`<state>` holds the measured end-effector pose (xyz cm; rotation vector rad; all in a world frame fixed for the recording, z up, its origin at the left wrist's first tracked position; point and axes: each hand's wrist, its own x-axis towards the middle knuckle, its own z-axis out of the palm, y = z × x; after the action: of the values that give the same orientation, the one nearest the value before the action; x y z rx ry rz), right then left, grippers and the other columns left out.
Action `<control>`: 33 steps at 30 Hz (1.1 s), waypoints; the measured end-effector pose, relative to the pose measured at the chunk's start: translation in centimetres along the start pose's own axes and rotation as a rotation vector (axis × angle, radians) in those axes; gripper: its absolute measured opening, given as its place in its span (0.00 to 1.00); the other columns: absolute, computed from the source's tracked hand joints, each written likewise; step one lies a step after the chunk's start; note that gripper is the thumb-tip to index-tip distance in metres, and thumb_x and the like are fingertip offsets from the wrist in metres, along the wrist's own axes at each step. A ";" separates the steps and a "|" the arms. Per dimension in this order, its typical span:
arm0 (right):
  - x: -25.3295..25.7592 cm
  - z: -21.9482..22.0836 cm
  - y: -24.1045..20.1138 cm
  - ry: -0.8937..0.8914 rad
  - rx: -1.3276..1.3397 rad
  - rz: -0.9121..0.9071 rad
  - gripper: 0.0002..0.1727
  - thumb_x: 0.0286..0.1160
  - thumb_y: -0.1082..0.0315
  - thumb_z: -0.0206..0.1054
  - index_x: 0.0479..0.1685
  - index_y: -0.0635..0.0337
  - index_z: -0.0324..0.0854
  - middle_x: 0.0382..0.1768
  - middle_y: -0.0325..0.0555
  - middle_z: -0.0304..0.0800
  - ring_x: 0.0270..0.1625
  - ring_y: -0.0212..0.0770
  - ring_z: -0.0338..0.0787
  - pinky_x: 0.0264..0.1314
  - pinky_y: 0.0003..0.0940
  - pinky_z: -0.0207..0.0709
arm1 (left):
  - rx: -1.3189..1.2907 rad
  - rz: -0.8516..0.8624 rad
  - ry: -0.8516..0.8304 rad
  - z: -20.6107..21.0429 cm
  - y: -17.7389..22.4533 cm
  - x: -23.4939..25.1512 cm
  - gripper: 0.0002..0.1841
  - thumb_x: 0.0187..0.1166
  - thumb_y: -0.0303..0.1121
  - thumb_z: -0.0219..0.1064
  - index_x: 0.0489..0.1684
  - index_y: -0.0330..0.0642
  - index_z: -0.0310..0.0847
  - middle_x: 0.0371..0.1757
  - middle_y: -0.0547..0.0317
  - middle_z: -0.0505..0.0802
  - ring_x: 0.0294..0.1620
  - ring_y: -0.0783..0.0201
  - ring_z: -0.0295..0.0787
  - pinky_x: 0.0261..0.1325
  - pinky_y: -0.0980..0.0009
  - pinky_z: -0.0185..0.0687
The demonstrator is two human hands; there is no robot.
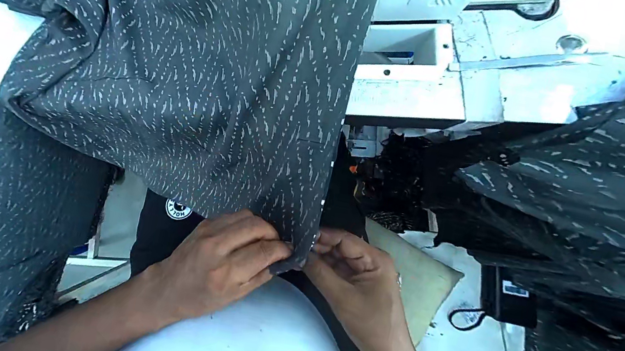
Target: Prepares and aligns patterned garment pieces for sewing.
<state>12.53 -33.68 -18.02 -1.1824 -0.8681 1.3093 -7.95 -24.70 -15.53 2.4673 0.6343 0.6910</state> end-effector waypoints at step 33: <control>5.3 -2.6 -2.8 0.039 -0.317 -0.365 0.25 0.92 0.49 0.51 0.48 0.57 0.89 0.34 0.33 0.92 0.39 0.22 0.88 0.45 0.25 0.84 | -0.548 -0.029 -0.111 -1.0 0.6 5.2 0.07 0.76 0.27 0.72 0.39 0.30 0.89 0.42 0.45 0.94 0.47 0.62 0.92 0.55 0.71 0.88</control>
<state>16.32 -28.52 -16.74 -1.2158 -1.2297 0.8706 -4.39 -22.01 -12.66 1.9673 0.3731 0.6131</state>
